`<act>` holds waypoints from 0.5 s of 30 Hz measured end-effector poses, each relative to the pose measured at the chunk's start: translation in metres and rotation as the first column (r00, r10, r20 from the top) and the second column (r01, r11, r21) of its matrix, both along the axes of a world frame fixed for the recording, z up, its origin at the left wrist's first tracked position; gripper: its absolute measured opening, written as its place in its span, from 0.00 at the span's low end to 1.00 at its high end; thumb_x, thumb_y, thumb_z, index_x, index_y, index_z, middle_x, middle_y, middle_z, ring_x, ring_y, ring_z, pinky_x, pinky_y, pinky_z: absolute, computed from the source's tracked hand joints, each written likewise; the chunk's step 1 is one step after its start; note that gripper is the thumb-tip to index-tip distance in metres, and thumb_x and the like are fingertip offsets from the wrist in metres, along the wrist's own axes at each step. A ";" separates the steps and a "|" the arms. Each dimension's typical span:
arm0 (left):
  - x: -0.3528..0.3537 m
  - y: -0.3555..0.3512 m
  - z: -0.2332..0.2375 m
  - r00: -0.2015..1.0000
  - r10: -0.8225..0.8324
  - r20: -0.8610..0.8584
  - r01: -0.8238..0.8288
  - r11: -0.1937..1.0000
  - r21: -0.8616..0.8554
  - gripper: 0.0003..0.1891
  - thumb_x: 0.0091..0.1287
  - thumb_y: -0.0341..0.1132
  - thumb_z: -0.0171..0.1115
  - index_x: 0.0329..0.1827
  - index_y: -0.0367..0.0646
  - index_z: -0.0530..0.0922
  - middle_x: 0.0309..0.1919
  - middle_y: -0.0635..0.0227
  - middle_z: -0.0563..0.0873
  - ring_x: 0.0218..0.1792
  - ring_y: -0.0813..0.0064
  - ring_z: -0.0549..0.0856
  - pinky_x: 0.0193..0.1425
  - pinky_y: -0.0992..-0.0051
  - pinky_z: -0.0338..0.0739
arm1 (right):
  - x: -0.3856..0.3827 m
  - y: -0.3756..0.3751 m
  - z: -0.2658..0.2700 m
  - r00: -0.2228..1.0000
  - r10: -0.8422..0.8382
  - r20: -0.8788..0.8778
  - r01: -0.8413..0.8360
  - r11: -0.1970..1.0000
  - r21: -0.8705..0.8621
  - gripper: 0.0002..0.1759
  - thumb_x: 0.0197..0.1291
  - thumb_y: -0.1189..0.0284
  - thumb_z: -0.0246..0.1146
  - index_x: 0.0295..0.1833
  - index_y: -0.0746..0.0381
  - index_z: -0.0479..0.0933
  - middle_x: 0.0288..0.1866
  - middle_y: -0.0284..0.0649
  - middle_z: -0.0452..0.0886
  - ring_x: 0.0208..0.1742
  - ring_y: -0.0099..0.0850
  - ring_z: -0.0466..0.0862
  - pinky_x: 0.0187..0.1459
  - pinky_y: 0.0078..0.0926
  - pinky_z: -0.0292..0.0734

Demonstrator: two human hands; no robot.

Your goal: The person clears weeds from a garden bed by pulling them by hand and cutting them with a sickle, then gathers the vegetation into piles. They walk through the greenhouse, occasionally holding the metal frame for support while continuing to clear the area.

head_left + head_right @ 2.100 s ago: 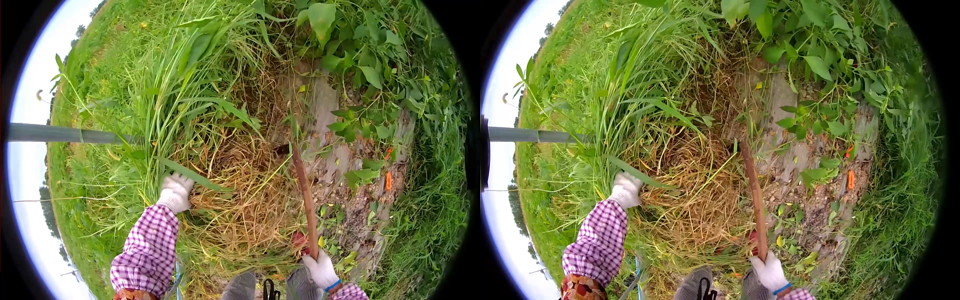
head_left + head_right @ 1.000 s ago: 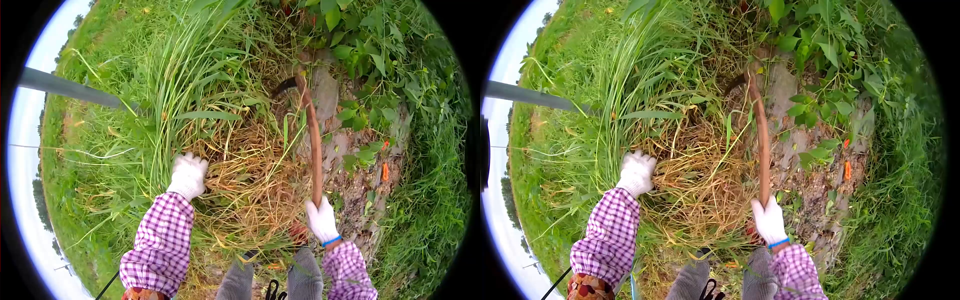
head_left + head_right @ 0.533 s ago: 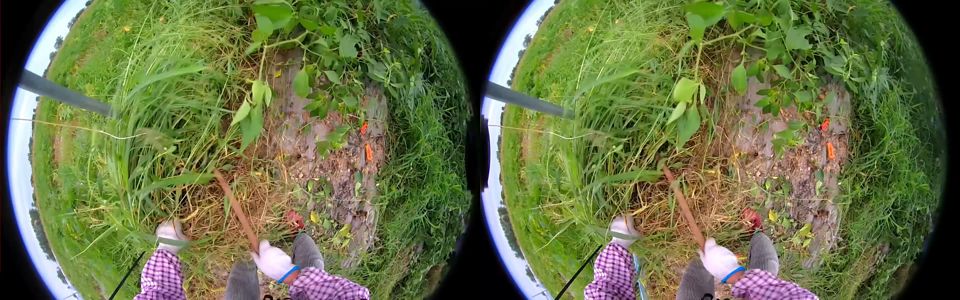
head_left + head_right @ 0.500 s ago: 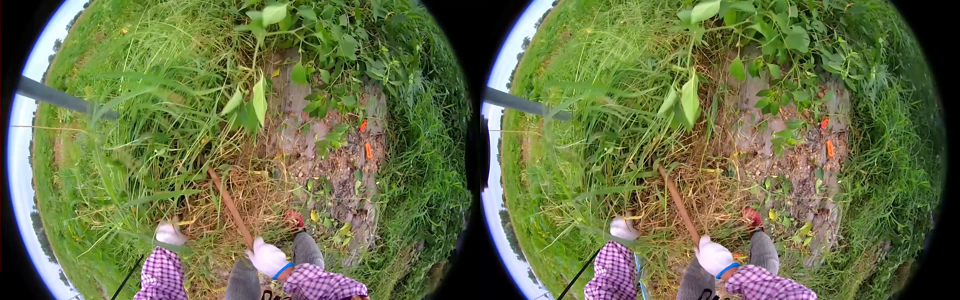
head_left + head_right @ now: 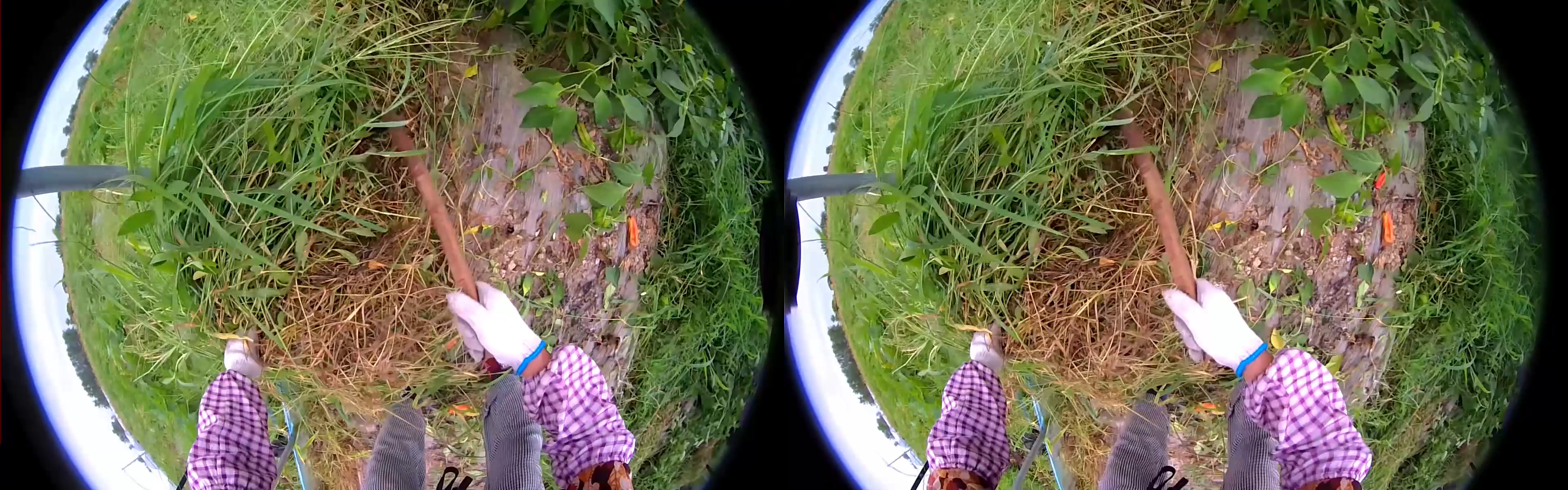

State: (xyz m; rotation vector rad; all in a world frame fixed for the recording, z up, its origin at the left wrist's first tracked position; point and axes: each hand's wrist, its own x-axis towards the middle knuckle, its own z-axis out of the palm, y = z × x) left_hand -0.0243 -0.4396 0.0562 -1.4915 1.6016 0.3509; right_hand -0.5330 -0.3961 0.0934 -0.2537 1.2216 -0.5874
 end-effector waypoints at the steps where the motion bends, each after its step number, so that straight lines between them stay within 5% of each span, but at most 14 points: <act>1: 0.024 0.003 -0.014 0.991 0.130 -0.034 -0.131 0.991 -0.021 0.31 0.62 0.43 0.69 0.67 0.42 0.69 0.45 0.50 0.85 0.47 0.55 0.85 0.49 0.65 0.82 | 0.001 -0.005 -0.007 0.995 -0.092 -0.027 0.092 0.996 -0.008 0.15 0.70 0.62 0.57 0.42 0.63 0.64 0.19 0.31 0.68 0.14 0.21 0.67 0.14 0.24 0.67; 2: -0.007 -0.004 0.006 0.979 -0.127 0.157 0.106 0.985 0.133 0.39 0.61 0.48 0.70 0.72 0.44 0.63 0.62 0.47 0.76 0.60 0.55 0.78 0.60 0.61 0.78 | 0.001 -0.013 -0.016 0.981 -0.189 -0.048 0.187 0.981 -0.046 0.15 0.70 0.62 0.57 0.42 0.63 0.64 0.19 0.30 0.67 0.14 0.21 0.67 0.14 0.24 0.67; 3: -0.013 -0.007 0.003 0.978 -0.127 0.163 0.105 0.984 0.141 0.39 0.61 0.48 0.70 0.72 0.44 0.63 0.62 0.47 0.76 0.60 0.55 0.78 0.60 0.61 0.78 | 0.000 -0.021 -0.028 0.955 -0.287 -0.069 0.281 0.956 -0.086 0.14 0.69 0.63 0.57 0.41 0.62 0.64 0.19 0.30 0.67 0.13 0.21 0.67 0.14 0.24 0.67; 5: -0.019 -0.011 -0.001 0.951 -0.047 0.307 -0.023 0.975 0.222 0.52 0.55 0.53 0.73 0.77 0.47 0.51 0.75 0.55 0.59 0.71 0.56 0.66 0.72 0.61 0.68 | -0.007 -0.037 -0.059 0.936 -0.307 -0.170 0.276 0.943 -0.184 0.14 0.69 0.63 0.57 0.41 0.62 0.64 0.19 0.30 0.67 0.14 0.22 0.67 0.15 0.25 0.67; 7: -0.014 -0.009 -0.004 0.947 -0.103 0.303 0.034 0.974 0.225 0.50 0.56 0.52 0.72 0.77 0.47 0.53 0.74 0.55 0.61 0.71 0.56 0.67 0.72 0.61 0.69 | -0.020 -0.027 -0.092 0.938 -0.271 -0.216 0.224 0.950 -0.216 0.15 0.69 0.62 0.57 0.42 0.63 0.64 0.19 0.31 0.67 0.14 0.23 0.68 0.16 0.26 0.67; 10: -0.033 -0.020 0.008 0.924 -0.204 0.324 0.120 0.958 0.260 0.40 0.62 0.49 0.68 0.73 0.45 0.60 0.70 0.55 0.68 0.66 0.59 0.73 0.67 0.64 0.74 | -0.030 0.039 -0.083 0.967 0.204 -0.153 -0.196 0.979 0.061 0.16 0.69 0.61 0.56 0.43 0.64 0.65 0.20 0.31 0.68 0.15 0.24 0.69 0.18 0.26 0.69; 12: 0.005 -0.025 -0.018 0.924 -0.185 0.335 0.083 0.951 0.298 0.36 0.65 0.47 0.65 0.73 0.45 0.61 0.68 0.55 0.70 0.64 0.61 0.75 0.63 0.65 0.76 | -0.021 0.128 -0.041 0.949 0.308 -0.071 -0.265 0.899 0.349 0.18 0.67 0.62 0.59 0.47 0.66 0.67 0.23 0.33 0.72 0.18 0.24 0.72 0.20 0.24 0.70; 13: 0.043 -0.022 -0.039 0.920 -0.159 0.357 0.033 0.942 0.334 0.32 0.68 0.45 0.62 0.72 0.45 0.62 0.67 0.56 0.71 0.61 0.63 0.78 0.59 0.67 0.79 | -0.015 0.172 -0.011 0.963 0.269 -0.029 -0.239 0.896 0.373 0.18 0.65 0.62 0.61 0.47 0.67 0.68 0.23 0.34 0.74 0.20 0.24 0.75 0.22 0.25 0.72; 14: 0.117 -0.020 -0.073 0.886 0.442 0.140 -0.458 0.883 0.106 0.23 0.71 0.40 0.58 0.67 0.43 0.69 0.55 0.57 0.81 0.47 0.65 0.84 0.45 0.69 0.82 | -0.006 0.212 0.018 0.985 0.172 -0.029 -0.138 0.871 0.472 0.17 0.63 0.63 0.62 0.44 0.67 0.70 0.23 0.36 0.75 0.22 0.23 0.77 0.24 0.24 0.73; 15: 0.175 0.010 -0.091 0.941 -0.340 -0.010 0.336 0.935 -0.117 0.19 0.72 0.42 0.57 0.60 0.39 0.74 0.36 0.61 0.86 0.30 0.67 0.84 0.32 0.70 0.79 | 0.000 0.262 0.035 0.957 0.270 -0.110 -0.205 0.892 0.403 0.13 0.64 0.68 0.60 0.39 0.67 0.67 0.18 0.33 0.73 0.15 0.22 0.74 0.18 0.23 0.72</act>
